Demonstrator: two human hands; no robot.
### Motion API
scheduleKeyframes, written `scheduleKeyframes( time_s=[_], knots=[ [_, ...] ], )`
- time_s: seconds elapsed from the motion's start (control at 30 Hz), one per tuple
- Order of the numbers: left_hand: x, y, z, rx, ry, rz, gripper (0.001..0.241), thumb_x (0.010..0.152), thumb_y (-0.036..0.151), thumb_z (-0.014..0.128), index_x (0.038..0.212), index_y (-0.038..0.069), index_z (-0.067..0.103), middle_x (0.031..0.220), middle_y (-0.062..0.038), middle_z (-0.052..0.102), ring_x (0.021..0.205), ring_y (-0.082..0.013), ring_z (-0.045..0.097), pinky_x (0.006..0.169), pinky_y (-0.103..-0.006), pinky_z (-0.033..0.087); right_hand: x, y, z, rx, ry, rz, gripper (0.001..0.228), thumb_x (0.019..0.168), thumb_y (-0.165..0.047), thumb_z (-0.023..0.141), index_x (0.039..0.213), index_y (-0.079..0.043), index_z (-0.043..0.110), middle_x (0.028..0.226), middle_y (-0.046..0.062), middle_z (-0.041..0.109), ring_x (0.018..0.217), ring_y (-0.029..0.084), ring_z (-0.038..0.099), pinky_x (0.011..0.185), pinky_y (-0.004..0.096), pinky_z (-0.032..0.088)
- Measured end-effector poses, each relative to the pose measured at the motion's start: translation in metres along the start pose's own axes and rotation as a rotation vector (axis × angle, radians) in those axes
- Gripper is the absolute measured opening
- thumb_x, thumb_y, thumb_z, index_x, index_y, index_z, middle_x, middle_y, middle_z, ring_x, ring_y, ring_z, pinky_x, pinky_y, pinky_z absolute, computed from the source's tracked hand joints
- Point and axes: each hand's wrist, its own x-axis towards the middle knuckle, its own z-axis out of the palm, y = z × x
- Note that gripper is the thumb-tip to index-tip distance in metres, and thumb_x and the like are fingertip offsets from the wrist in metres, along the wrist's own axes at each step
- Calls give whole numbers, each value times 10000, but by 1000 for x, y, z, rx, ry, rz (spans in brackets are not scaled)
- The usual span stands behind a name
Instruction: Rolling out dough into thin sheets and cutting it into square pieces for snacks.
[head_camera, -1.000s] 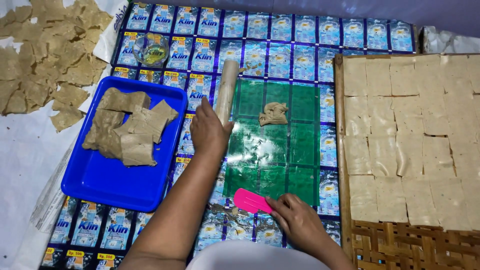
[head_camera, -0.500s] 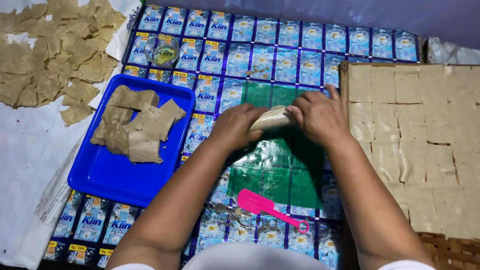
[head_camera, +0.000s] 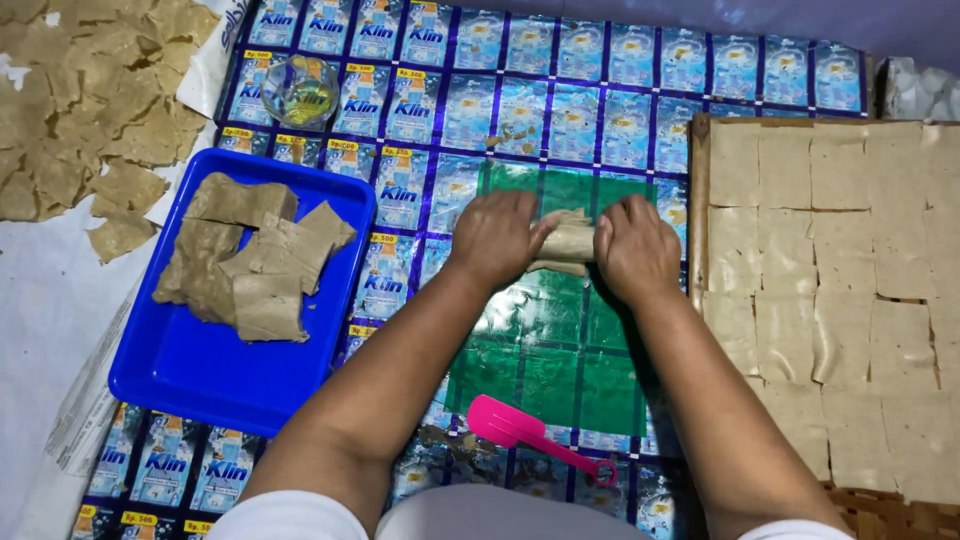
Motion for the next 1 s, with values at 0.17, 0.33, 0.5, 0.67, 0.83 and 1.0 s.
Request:
scheduleKeyframes(
  time_s=[0.17,0.33,0.5,0.67,0.83,1.0],
  knots=[
    [-35,5,5,128,262,226,520,878,479,660,1206,77,629,1059,-110,651,1050,-299,610,942,-465,456,-13,-1,-2,57,85,34,252,996,-268,585,1127,-96,714,1185,134,645,1089,326,644,876,494,502],
    [-52,17,5,114,357,298,510,800,297,713,1260,94,630,1085,-96,655,1057,-277,616,956,-465,438,36,18,7,491,-157,191,406,964,-369,671,1275,-109,673,1257,194,595,1085,377,619,917,466,507],
    [-92,33,6,135,399,217,404,839,100,675,1242,97,652,1119,-96,670,1088,-259,638,1015,-438,431,62,10,23,328,-389,104,346,857,-380,817,1036,-91,751,1187,220,622,1089,384,621,917,467,507],
    [-125,29,4,122,305,210,485,810,139,742,1284,112,646,1151,-88,674,1123,-251,631,1033,-441,426,49,5,16,550,-507,177,400,824,-296,834,1076,-55,638,1091,174,709,1038,344,696,904,458,539],
    [-138,21,0,94,226,165,633,725,202,849,1311,114,627,1159,-97,666,1144,-260,609,1034,-465,405,7,-27,-27,385,-172,-169,464,762,-182,833,1183,-39,703,1086,176,644,1127,384,579,954,500,427],
    [-128,18,-8,27,218,137,644,731,263,888,1297,115,619,1156,-100,657,1147,-269,606,1024,-483,404,-21,-28,-39,195,-155,-220,215,876,-209,725,1073,-156,794,1045,56,709,1072,288,651,1051,567,348]
  ],
)
